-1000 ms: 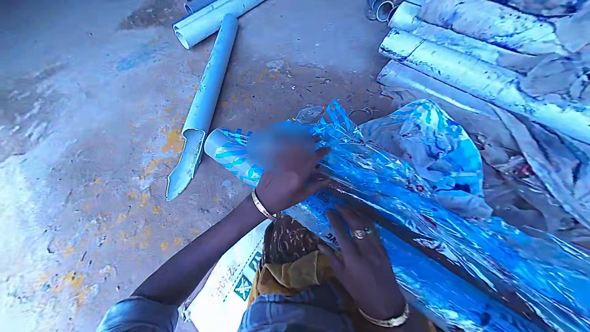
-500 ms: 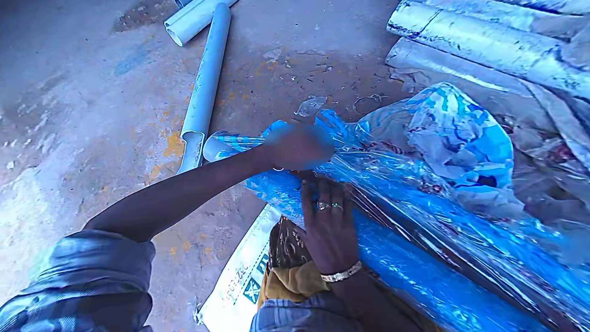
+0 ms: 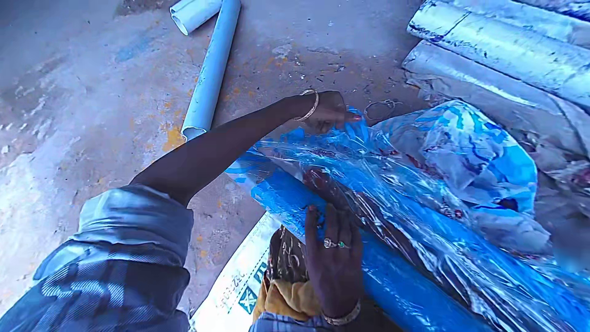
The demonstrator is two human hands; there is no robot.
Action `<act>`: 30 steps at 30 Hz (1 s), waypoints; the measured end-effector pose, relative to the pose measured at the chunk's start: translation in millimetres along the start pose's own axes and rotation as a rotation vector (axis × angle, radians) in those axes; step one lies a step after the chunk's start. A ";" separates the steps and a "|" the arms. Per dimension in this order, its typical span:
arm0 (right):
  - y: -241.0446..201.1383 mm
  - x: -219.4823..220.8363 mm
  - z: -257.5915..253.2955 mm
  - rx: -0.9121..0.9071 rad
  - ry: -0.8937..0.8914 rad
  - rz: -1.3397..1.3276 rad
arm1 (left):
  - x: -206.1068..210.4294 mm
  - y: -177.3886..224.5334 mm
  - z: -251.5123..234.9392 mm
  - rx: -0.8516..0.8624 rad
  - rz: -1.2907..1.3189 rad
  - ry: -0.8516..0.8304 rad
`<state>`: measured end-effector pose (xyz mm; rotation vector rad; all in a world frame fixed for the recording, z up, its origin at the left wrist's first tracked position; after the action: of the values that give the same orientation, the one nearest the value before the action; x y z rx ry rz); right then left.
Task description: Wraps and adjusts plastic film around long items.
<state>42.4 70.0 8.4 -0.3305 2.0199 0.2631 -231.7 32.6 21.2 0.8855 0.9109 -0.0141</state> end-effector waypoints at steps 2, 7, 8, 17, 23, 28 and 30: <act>-1.9 2.0 1.6 -0.026 -0.032 -0.016 | -80.2 -10.3 23.0 -0.017 0.170 0.271; 5.8 7.7 -5.4 -0.021 -0.075 -0.067 | -94.7 -62.8 125.9 -0.336 -0.068 0.165; 5.0 7.3 -4.2 -0.026 -0.064 -0.061 | -73.4 -79.2 145.0 -0.370 -0.123 0.049; -1.8 0.1 -2.1 -0.050 -0.056 -0.024 | 8.9 -116.5 216.8 0.087 0.219 0.384; -0.9 -2.4 2.8 -0.051 -0.046 -0.043 | -8.5 -103.9 196.3 -0.012 -0.088 0.349; -7.1 -7.4 16.3 -0.054 -0.010 -0.042 | -10.2 -118.4 159.6 0.007 0.093 0.203; -7.1 -5.4 18.8 -0.048 0.007 -0.021 | -10.7 -127.4 139.4 0.037 0.175 0.147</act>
<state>62.8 70.1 4.5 -0.3831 2.0179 0.2977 -190.0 -148.4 -14.3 1.0079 0.9694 0.1881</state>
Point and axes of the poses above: each hand's wrist, its own z-axis away from the middle knuckle, its own x-axis out of the palm, y = z × x, the point moved 9 cm from there along -z, towards the middle knuckle, and after that the axes turned 2 degrees about -y, right-handed, at the moved point
